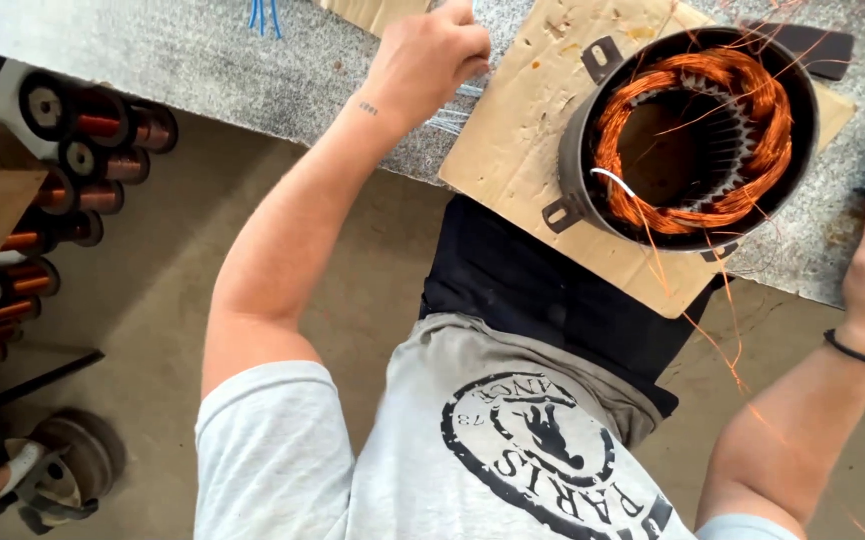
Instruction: Repairing an electric motor stator by cutting, stripping, and organizing copper wire windings using pliers.
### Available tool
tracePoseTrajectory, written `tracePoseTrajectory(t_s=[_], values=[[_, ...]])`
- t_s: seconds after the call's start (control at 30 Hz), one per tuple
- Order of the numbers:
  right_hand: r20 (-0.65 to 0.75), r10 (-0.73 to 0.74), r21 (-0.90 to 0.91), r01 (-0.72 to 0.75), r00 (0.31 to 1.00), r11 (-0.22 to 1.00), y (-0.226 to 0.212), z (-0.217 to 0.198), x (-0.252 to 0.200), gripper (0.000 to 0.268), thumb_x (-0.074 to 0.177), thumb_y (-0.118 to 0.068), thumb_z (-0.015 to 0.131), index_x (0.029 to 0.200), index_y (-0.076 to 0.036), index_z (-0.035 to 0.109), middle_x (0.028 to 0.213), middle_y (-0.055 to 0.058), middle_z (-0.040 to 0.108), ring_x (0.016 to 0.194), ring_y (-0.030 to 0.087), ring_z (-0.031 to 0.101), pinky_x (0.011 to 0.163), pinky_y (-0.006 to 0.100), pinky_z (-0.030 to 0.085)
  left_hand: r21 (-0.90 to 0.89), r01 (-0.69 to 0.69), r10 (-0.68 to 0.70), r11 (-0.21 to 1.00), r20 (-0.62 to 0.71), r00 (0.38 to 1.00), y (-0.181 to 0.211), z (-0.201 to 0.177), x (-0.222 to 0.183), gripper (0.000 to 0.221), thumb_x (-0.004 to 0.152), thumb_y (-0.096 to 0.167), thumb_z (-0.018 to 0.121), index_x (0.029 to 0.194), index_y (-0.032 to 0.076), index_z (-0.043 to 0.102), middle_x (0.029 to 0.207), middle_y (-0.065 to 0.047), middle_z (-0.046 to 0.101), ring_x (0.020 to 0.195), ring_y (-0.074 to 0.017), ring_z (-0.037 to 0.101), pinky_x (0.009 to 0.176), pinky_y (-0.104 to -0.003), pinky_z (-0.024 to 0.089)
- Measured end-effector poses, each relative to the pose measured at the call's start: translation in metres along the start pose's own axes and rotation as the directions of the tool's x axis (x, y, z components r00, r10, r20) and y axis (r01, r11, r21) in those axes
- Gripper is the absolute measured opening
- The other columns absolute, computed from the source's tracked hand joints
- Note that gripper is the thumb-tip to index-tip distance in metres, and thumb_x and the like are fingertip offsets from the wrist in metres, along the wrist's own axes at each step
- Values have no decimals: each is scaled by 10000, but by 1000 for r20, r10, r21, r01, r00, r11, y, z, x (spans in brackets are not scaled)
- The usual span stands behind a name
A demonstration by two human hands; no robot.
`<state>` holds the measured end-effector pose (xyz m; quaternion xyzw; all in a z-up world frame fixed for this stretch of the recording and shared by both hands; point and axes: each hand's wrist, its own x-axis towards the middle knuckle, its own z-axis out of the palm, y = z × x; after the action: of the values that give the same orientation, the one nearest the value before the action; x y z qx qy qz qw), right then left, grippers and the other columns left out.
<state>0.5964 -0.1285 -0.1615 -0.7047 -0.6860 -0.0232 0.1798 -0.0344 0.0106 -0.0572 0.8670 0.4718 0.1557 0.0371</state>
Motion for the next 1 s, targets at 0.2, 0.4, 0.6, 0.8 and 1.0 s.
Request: tracePoseTrajectory(t_s=[0.2,0.4,0.6,0.8,1.0], values=[[91,215,-36,-213,972,976,11,9,-4,765,1519,-511,590,954,-21,753,737,80,661,697,264,672,532,421,453,-130,-36,49,991,104,993,6,-4,3,89,967,21,683,891,68,684,856,-74,576,690,-301,607,452,-424,447],[142,320,-4,-323,937,947,20,18,-7,847,1536,-552,593,844,-63,626,697,31,577,657,221,605,534,408,403,-190,20,-8,981,66,998,7,-33,-3,106,973,33,676,1008,113,738,922,-35,712,830,-256,659,550,-393,501],[113,298,4,-300,948,954,22,18,-6,845,1539,-538,619,840,-65,648,685,27,575,629,212,595,514,398,390,-180,-35,50,983,76,996,4,-19,-6,102,955,68,733,994,160,749,884,1,718,863,-253,650,560,-395,502],[81,278,16,-280,957,960,9,10,-2,780,1506,-532,610,885,-64,675,736,19,609,684,219,621,564,400,434,-277,-29,53,960,81,995,11,-23,-2,179,923,6,718,1053,129,723,983,-24,751,907,-269,664,681,-419,522],[-48,84,84,-80,995,993,-40,-20,16,481,1407,-364,637,1171,35,766,1000,146,746,904,306,724,705,420,518,-280,-12,10,960,-8,1000,10,-39,-9,110,958,38,750,1055,83,724,1035,-71,690,945,-287,636,666,-419,514]])
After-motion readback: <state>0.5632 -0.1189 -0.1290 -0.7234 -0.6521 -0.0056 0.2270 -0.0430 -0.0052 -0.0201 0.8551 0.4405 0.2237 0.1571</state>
